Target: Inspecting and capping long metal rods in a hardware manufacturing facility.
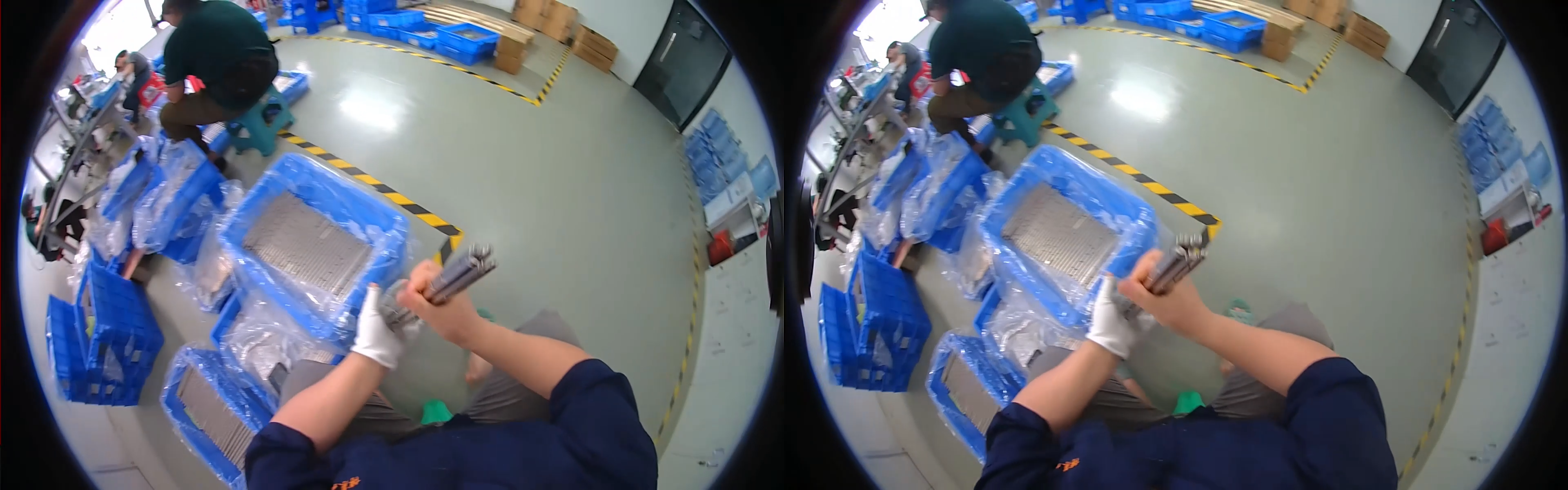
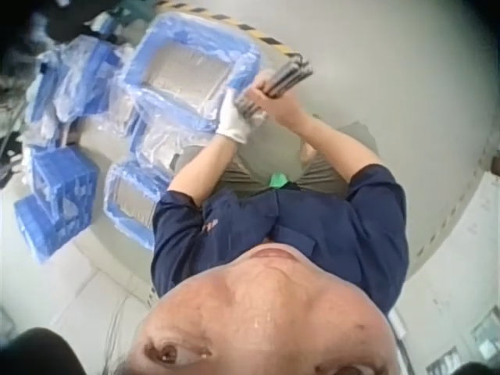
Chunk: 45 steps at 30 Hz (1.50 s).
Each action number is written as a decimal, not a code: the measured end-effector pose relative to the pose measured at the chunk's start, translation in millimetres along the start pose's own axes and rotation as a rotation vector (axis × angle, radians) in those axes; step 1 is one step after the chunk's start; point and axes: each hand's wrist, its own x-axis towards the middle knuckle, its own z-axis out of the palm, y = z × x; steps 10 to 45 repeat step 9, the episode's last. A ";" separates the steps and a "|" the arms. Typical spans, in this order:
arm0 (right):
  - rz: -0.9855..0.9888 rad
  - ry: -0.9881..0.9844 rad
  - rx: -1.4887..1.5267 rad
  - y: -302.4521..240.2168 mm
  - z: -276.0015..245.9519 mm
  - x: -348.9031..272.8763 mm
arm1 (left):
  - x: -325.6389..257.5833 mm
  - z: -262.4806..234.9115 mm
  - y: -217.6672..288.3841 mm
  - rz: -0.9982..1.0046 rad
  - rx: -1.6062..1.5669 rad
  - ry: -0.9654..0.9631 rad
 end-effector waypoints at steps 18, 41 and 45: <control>0.689 -0.274 0.551 25.6 -37.8 3.3 | -18.0 -12.8 9.4 -0.436 0.168 -0.801; 0.689 -0.274 0.551 25.6 -37.8 3.3 | -18.0 -12.8 9.4 -0.436 0.168 -0.801; 0.689 -0.274 0.551 25.6 -37.8 3.3 | -18.0 -12.8 9.4 -0.436 0.168 -0.801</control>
